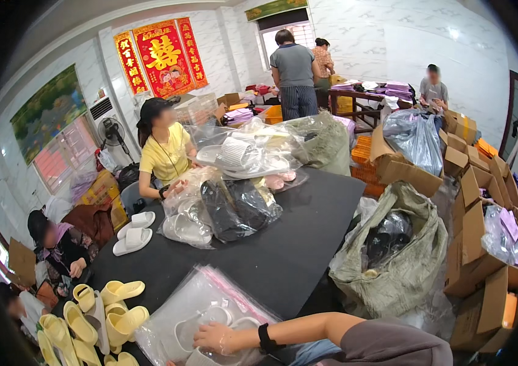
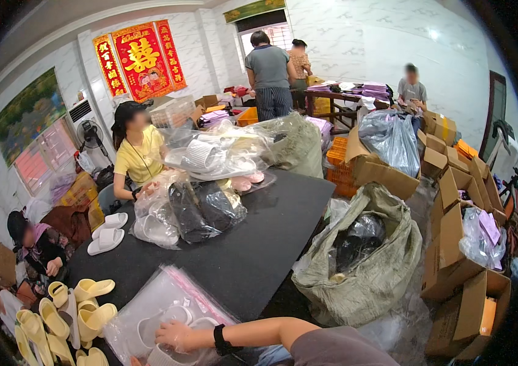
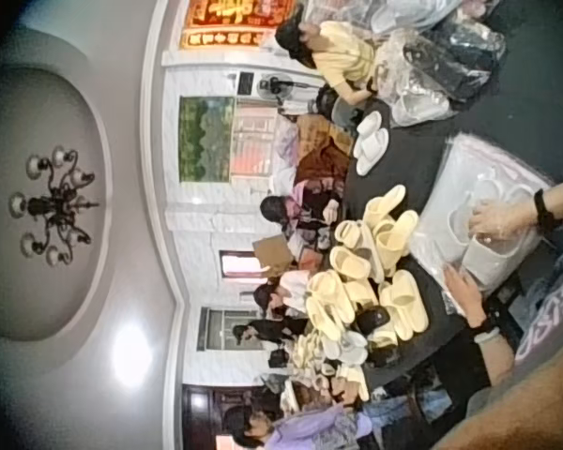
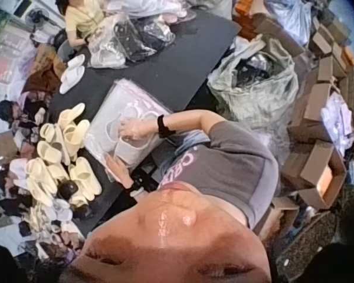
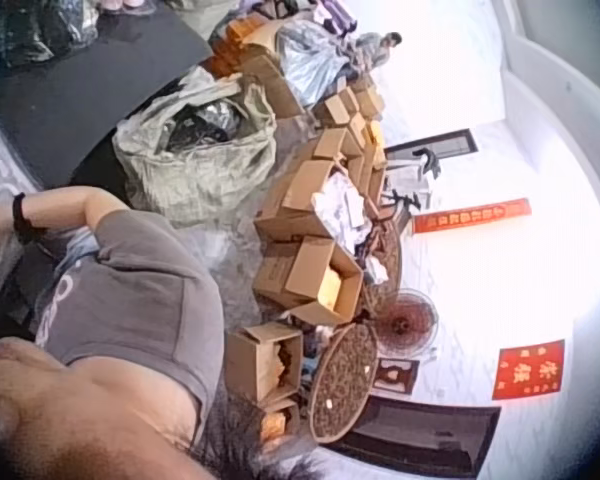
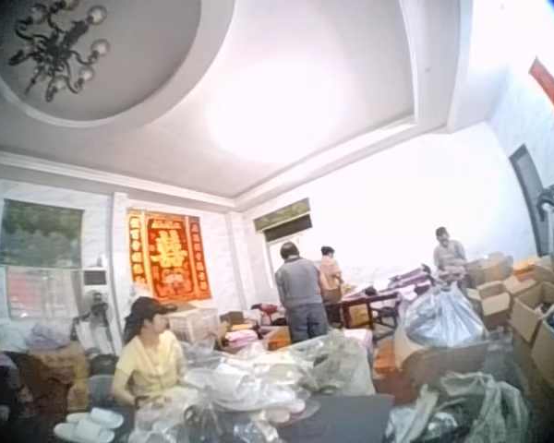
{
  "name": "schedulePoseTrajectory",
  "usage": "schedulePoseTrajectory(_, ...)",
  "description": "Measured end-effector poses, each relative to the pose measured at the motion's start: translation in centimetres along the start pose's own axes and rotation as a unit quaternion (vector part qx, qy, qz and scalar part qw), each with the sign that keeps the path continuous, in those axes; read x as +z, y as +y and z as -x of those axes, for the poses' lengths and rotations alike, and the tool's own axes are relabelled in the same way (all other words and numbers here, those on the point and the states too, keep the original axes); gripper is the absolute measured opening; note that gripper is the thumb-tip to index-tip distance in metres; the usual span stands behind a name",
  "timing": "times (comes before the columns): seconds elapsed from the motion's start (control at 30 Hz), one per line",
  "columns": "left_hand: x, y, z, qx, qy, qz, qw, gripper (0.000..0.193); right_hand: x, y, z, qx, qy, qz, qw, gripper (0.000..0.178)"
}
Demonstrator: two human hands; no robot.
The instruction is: The person places pairs of slippers into clear plastic bags at a table. They handle yellow, white, gray, and black slippers, placing them into bags and setting the packaged items aside. Other people are working at the same table in the background.
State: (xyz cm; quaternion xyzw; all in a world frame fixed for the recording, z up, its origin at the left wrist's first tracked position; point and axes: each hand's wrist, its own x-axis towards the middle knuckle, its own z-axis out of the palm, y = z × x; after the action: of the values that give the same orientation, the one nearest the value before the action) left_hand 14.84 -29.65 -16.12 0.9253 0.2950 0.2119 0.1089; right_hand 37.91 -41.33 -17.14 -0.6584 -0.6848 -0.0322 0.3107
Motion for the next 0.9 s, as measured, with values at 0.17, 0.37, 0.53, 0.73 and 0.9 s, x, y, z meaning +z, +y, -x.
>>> schedulePoseTrajectory(0.17,0.8,0.2,0.2,-0.028,0.010,0.003,1.000,0.053,-1.3,-0.7,-0.5,0.029,-0.075,0.020,0.997,0.032)
schedulePoseTrajectory(0.37,1.5,-0.4,0.1,-0.050,0.006,0.070,0.996,0.052,-3.2,1.4,1.9,0.029,-0.041,-0.042,0.998,0.035)
schedulePoseTrajectory(0.53,2.9,-2.4,0.3,0.009,-0.011,-0.019,1.000,0.056,-4.8,2.2,3.3,0.008,-0.034,-0.025,0.999,0.035)
schedulePoseTrajectory(0.73,2.7,-1.2,0.3,0.016,-0.024,-0.053,0.998,0.056,-2.5,3.6,1.7,-0.106,-0.013,0.045,0.993,0.041)
schedulePoseTrajectory(0.9,2.2,-0.5,-0.1,0.004,-0.041,-0.076,0.996,0.053,-1.4,3.3,-2.3,-0.065,-0.204,-0.129,0.968,0.044)
